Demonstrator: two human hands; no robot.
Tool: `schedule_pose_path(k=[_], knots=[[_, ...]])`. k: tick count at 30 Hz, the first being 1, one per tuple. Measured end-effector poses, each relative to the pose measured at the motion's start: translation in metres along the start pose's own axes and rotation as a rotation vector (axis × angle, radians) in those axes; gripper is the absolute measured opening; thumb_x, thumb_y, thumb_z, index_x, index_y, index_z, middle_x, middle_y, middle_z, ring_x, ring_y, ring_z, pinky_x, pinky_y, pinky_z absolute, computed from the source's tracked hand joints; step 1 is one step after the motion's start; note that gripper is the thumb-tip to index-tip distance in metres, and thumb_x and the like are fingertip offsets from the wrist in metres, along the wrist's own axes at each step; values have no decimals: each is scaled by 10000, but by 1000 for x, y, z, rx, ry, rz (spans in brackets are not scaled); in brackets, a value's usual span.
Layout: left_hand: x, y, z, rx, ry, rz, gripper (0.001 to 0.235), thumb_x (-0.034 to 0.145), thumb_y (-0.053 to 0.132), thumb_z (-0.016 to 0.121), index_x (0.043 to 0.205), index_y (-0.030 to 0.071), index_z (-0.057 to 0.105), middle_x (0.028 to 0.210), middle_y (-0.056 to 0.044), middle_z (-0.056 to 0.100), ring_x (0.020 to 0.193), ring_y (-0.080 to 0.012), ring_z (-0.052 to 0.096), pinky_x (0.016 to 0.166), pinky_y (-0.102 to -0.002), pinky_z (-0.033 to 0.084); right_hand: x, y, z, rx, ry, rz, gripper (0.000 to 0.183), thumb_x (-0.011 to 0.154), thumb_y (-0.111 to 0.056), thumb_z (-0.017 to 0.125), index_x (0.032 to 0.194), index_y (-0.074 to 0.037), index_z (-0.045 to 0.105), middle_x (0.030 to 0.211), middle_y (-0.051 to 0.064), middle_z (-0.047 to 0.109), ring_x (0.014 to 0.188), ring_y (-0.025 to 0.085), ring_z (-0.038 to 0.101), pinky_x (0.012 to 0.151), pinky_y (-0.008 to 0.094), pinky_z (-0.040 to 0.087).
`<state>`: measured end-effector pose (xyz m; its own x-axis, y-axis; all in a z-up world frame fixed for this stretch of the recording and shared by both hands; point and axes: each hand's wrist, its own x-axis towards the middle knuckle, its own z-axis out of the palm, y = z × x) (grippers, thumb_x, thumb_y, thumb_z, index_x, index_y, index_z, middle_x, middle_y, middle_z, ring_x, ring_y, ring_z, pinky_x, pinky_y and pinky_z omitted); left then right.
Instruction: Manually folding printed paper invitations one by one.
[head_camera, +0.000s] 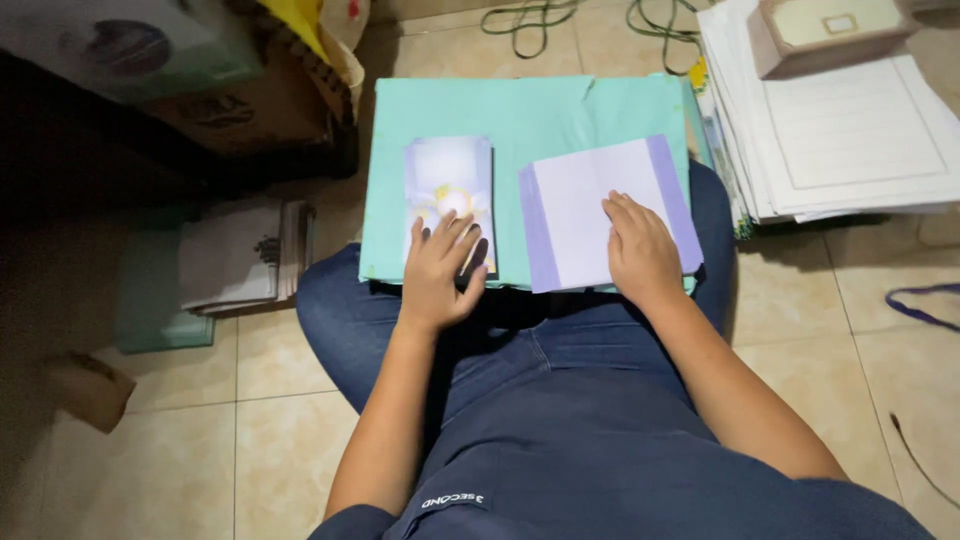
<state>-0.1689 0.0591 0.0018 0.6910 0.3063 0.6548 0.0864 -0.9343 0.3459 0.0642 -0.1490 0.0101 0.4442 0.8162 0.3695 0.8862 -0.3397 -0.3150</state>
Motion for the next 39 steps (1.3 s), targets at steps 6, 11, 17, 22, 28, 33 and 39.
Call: schedule_pose_path(k=[6,11,17,22,28,33,39], knots=[[67,58,39,-15,-138,-105,359,942,195,635,1272,56,668,1340,-193,637,1273,-437,586,1049,-636,419,0,38,-26,267,-101,129,314,1011,-134,577,1291,-38,679,1307,185,665,1268,377,598,1067,481,451],[71,76,105,85,-417,-92,525,972,346,594,1426,84,569,1496,-246,501,1410,-476,442,1125,-685,312,-17,87,-37,-26,-143,342,514,1050,-349,562,1406,19,598,1412,250,571,1298,439,544,1060,552,440],[74,84,118,3,-488,-30,544,1005,370,495,1481,110,525,1555,-203,471,1468,-379,421,1194,-572,290,-20,62,-57,108,-343,462,633,1064,-402,486,1451,98,508,1514,330,453,1401,462,448,1158,530,357],[71,84,117,9,-455,-19,558,1011,396,452,1494,123,517,1554,-191,486,1470,-343,435,1211,-525,293,-13,34,-83,132,-349,452,649,1081,-357,453,1478,155,429,1561,370,356,1459,468,355,1199,531,293],[85,75,107,-222,-548,-181,633,1045,490,450,1490,43,507,1561,-189,481,1502,-297,396,1247,-487,216,-14,10,-85,318,-52,100,510,1020,-141,586,1485,54,504,1497,317,480,1376,444,463,1135,507,374],[106,74,90,-937,-550,-785,778,1079,599,153,1552,35,405,1595,-291,349,1537,-393,233,1291,-521,109,-8,-2,-68,636,-300,-84,548,1018,-278,516,1518,-58,463,1619,205,363,1497,390,302,1193,539,280],[69,49,127,-912,-400,-661,648,1117,502,338,1489,0,507,1520,-320,453,1500,-461,296,1276,-528,179,-6,40,-19,467,-282,-117,563,1031,-336,505,1531,-81,462,1593,167,421,1495,364,330,1226,504,241]])
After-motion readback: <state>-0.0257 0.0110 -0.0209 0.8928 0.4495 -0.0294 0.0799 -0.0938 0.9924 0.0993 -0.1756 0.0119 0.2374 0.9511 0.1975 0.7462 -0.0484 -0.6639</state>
